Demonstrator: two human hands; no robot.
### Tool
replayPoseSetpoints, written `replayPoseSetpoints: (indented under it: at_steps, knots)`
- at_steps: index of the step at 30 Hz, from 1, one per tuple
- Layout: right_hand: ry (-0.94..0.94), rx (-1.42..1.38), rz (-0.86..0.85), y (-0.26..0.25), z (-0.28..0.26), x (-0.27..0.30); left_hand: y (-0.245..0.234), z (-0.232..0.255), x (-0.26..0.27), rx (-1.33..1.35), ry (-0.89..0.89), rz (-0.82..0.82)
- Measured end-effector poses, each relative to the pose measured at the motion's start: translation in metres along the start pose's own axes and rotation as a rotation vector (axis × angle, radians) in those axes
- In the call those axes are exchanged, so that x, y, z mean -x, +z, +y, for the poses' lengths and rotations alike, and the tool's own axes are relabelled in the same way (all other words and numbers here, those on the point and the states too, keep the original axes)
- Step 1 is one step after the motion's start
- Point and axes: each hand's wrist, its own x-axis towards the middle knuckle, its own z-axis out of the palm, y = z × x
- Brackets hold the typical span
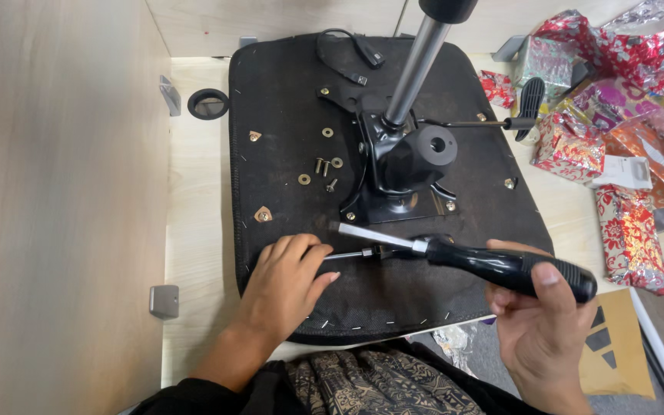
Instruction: The person uses a screwdriver to tighten screws on the underside of an office chair base. They repeatedly insert the screwdriver into screw heads and turn it clockwise to secure the fasteners.
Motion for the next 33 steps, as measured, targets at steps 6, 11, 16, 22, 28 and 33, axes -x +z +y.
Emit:
replayPoseSetpoints:
  at_steps: [6, 11, 16, 22, 28, 33]
  knots:
    - [-0.104, 0.199, -0.186, 0.032, -0.017, -0.043, -0.031, -0.008, 0.013, 0.02, -0.334, 0.144]
    - [-0.174, 0.191, -0.346, 0.053, -0.017, -0.053, -0.034, -0.013, 0.044, 0.072, -0.47, 0.302]
    - [-0.157, 0.212, -0.354, 0.067, -0.022, -0.039, -0.037, -0.018, 0.049, 0.145, -0.53, 0.3]
    - [-0.058, 0.33, -0.507, 0.087, -0.02, -0.019, -0.05, -0.023, 0.052, 0.246, -0.656, 0.123]
    - [-0.172, 0.501, -0.697, 0.107, -0.012, -0.009, -0.058, -0.016, 0.058, 0.326, -0.663, -0.005]
    - [-0.323, 0.599, -0.734, 0.112, -0.016, -0.01, -0.063, -0.015, 0.058, 0.353, -0.711, -0.108]
